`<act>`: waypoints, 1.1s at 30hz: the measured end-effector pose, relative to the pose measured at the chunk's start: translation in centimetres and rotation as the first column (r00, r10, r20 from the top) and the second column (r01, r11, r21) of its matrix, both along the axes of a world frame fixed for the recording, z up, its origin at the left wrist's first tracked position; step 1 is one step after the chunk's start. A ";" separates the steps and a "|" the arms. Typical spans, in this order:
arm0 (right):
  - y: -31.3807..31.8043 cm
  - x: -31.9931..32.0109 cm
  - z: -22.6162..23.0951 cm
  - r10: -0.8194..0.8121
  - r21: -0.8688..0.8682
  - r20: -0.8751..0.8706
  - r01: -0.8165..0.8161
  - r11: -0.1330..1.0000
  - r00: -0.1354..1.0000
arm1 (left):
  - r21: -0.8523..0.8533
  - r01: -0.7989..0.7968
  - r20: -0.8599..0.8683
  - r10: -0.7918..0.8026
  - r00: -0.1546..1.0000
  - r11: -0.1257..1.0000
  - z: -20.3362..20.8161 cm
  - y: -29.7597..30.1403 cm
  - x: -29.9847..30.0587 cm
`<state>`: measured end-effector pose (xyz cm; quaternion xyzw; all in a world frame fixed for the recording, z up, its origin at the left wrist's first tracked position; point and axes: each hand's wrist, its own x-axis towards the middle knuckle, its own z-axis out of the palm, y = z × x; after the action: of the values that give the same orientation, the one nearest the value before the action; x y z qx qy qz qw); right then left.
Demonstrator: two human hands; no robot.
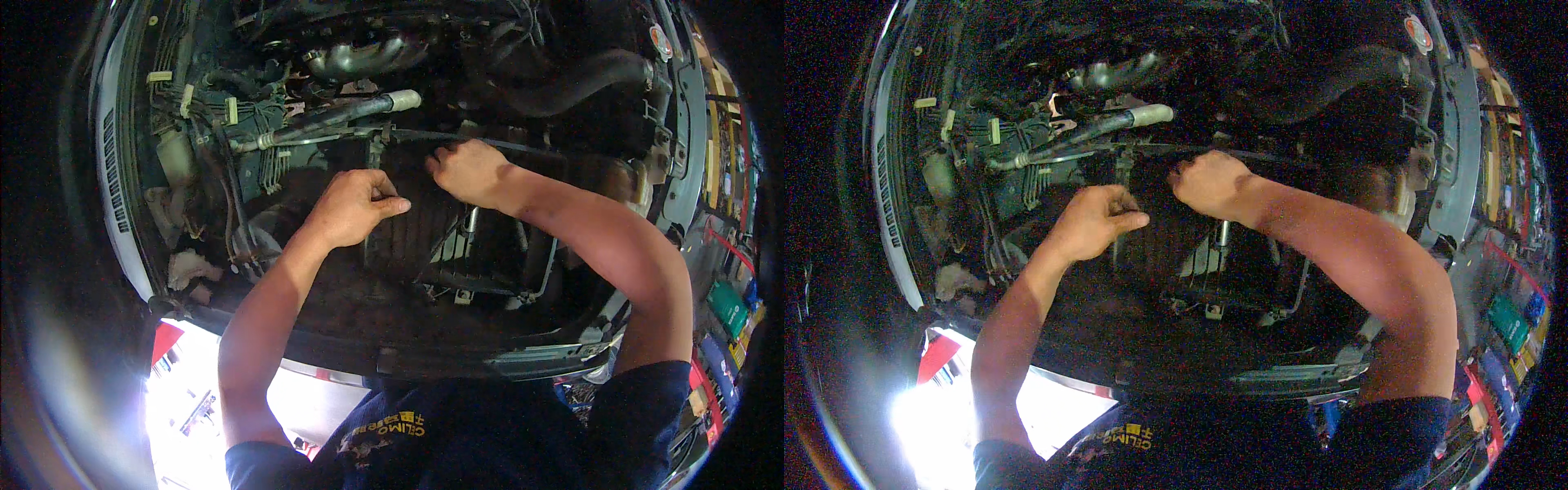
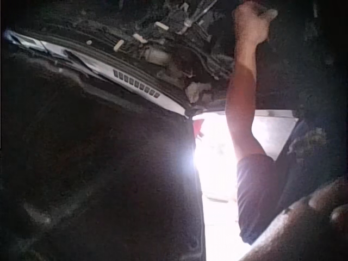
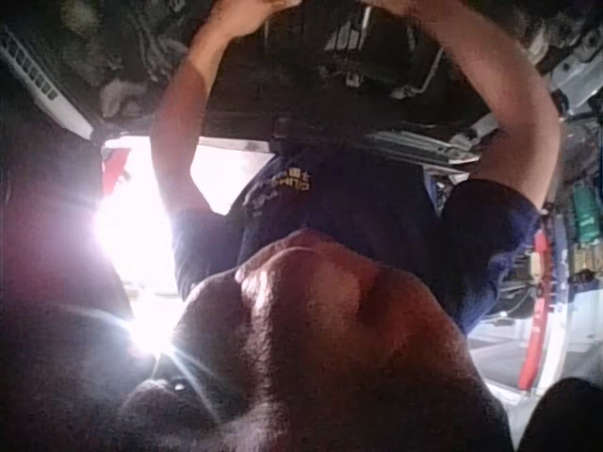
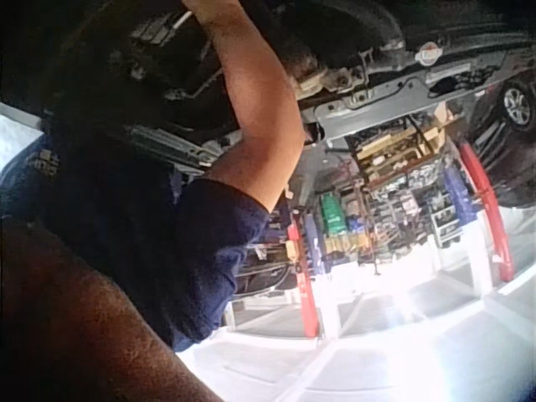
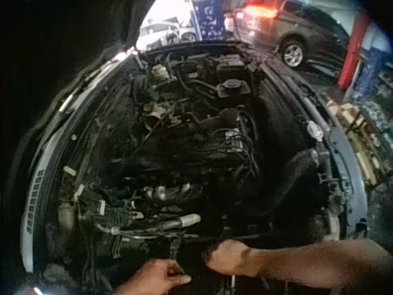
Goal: The person loosens bolts on an exhaust pipe using two wrenches, sprays lubricant, wipes the pipe, and then installs it into the engine bay. The person handles the exhaust pipe, wrenches, and spray can.
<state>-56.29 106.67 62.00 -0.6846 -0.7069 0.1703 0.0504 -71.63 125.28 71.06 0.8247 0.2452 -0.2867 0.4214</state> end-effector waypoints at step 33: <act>1.8 -3.4 -4.1 -0.179 -0.128 0.012 0.179 0.976 0.984 | -0.447 -0.881 0.116 0.966 -0.230 -0.156 -13.6 21.6 12.9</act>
<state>-59.69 108.51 57.91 -0.7474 -0.6300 0.2100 0.0213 -58.73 146.86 57.45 0.3407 0.6522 0.2962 0.6090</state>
